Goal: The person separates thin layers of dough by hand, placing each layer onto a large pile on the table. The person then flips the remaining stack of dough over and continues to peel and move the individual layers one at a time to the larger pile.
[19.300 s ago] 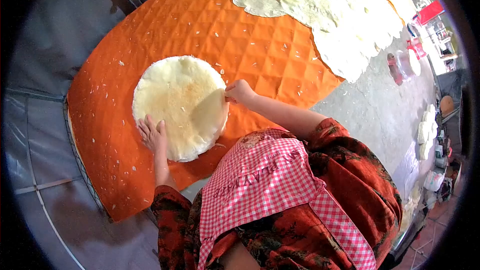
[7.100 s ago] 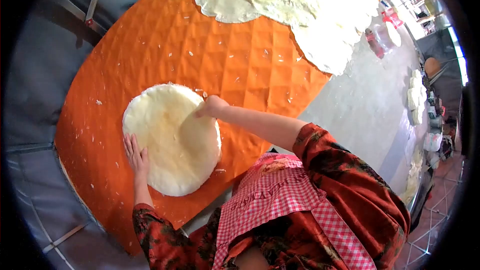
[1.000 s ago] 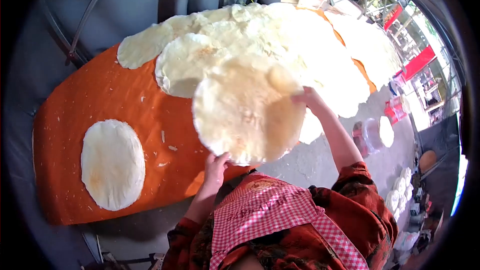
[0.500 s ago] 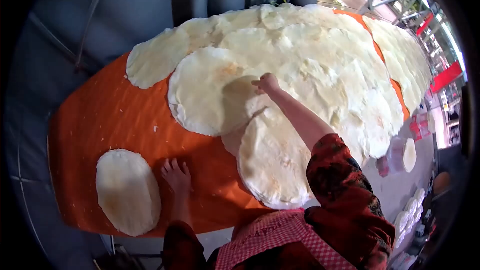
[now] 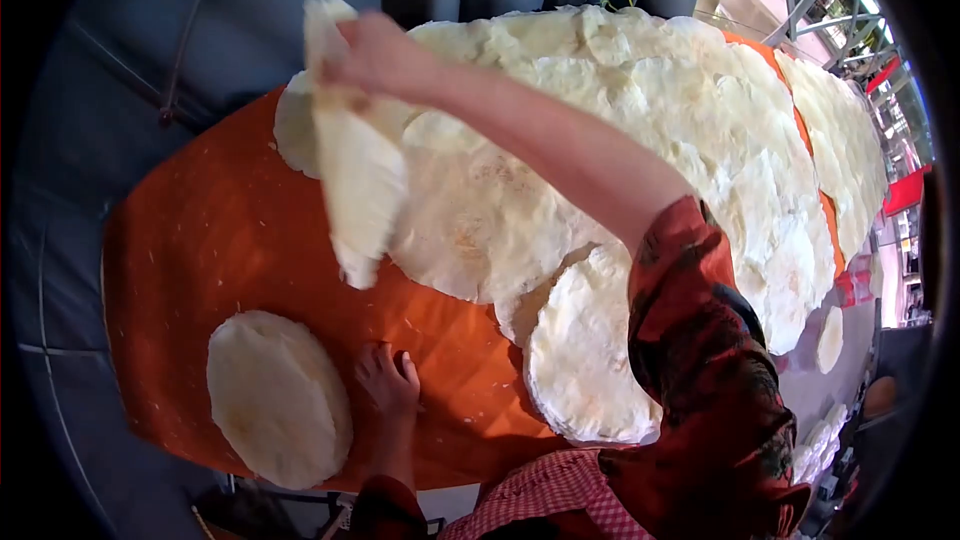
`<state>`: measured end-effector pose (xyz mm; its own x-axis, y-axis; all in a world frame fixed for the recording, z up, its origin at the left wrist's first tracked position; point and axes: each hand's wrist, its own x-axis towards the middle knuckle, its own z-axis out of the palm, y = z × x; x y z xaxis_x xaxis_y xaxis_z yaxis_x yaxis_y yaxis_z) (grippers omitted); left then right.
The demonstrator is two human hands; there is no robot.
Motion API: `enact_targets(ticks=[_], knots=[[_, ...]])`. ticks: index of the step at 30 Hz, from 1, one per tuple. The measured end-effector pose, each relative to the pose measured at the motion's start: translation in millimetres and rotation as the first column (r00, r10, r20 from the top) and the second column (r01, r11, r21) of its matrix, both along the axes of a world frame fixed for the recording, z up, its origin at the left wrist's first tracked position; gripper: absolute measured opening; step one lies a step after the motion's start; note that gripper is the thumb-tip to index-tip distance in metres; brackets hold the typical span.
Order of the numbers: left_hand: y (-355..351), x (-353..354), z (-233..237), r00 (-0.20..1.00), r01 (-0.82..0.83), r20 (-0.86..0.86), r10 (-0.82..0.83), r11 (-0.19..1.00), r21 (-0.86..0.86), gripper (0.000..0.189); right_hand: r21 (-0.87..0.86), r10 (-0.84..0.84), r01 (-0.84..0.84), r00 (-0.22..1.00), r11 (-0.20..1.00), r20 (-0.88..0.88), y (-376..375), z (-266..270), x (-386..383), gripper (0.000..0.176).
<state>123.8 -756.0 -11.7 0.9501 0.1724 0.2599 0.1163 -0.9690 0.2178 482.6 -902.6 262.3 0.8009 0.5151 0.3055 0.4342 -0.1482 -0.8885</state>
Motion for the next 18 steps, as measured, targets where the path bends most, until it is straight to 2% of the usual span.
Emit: enact_targets(ticks=[2,3,5,6,8,9,11,13,14,15,16,17,18], knots=[[1.4,0.4,0.6,1.000,0.015,0.007,-0.015,1.000,-0.026,0.032,0.199,0.003,-0.005,1.000,0.980,0.007,14.2,32.7,23.0,0.023],[1.2,0.9,2.4,1.000,0.012,0.003,-0.012,0.999,-0.040,0.032,0.167,0.029,-0.061,0.982,0.984,0.184,11.7,33.3,42.0,0.023],[2.7,1.6,4.0,1.000,-0.003,-0.005,0.003,0.998,-0.059,0.031,0.348,0.063,-0.019,0.991,0.937,-0.115,6.3,32.3,57.3,0.020],[2.7,1.5,3.2,1.000,-0.015,-0.011,0.015,0.998,-0.065,0.031,0.361,-0.008,0.117,0.958,0.925,-0.288,5.5,18.5,69.0,0.016],[2.7,-0.1,0.1,1.000,-0.021,-0.005,0.021,0.997,-0.068,0.030,0.222,-0.057,0.066,0.997,0.973,-0.046,-13.3,-33.8,87.2,0.016],[4.2,1.2,-1.4,1.000,-0.013,0.010,0.014,0.998,-0.064,0.029,0.223,-0.163,0.248,0.926,0.943,-0.341,-26.6,-35.9,51.8,0.015],[4.1,1.7,-3.3,1.000,-0.014,0.015,0.015,0.996,-0.086,0.028,0.111,-0.213,0.341,0.775,0.934,-0.595,-71.4,-73.2,23.8,0.011],[4.0,0.5,-2.0,0.999,-0.045,0.000,0.046,0.991,-0.126,0.027,-0.001,-0.320,0.493,0.561,0.870,-0.763,-123.5,-137.0,-7.6,0.007],[5.3,-0.5,-4.4,0.999,-0.041,0.010,0.043,0.991,-0.128,0.027,-0.141,-0.428,0.601,0.367,0.787,-0.826,-145.3,-162.1,-34.0,0.006],[6.6,-0.8,-6.3,0.999,-0.037,0.023,0.040,0.991,-0.126,0.027,-0.153,-0.381,0.585,0.289,0.796,-0.878,-175.0,-199.4,-52.3,0.002],[6.9,-0.6,-7.6,0.999,-0.028,0.035,0.032,0.992,-0.120,0.026,-0.170,-0.363,0.612,0.207,0.773,-0.908,-190.3,-217.1,-74.1,0.006],[5.9,-0.8,-7.4,0.999,-0.029,0.031,0.032,0.996,-0.088,0.027,-0.255,-0.445,0.590,0.200,0.766,-0.873,-195.5,-221.1,-90.3,0.010],[5.2,-1.0,-6.9,0.999,-0.028,0.032,0.031,0.996,-0.088,0.026,-0.154,-0.364,0.558,0.288,0.816,-0.886,-193.2,-229.6,-94.6,0.012]])
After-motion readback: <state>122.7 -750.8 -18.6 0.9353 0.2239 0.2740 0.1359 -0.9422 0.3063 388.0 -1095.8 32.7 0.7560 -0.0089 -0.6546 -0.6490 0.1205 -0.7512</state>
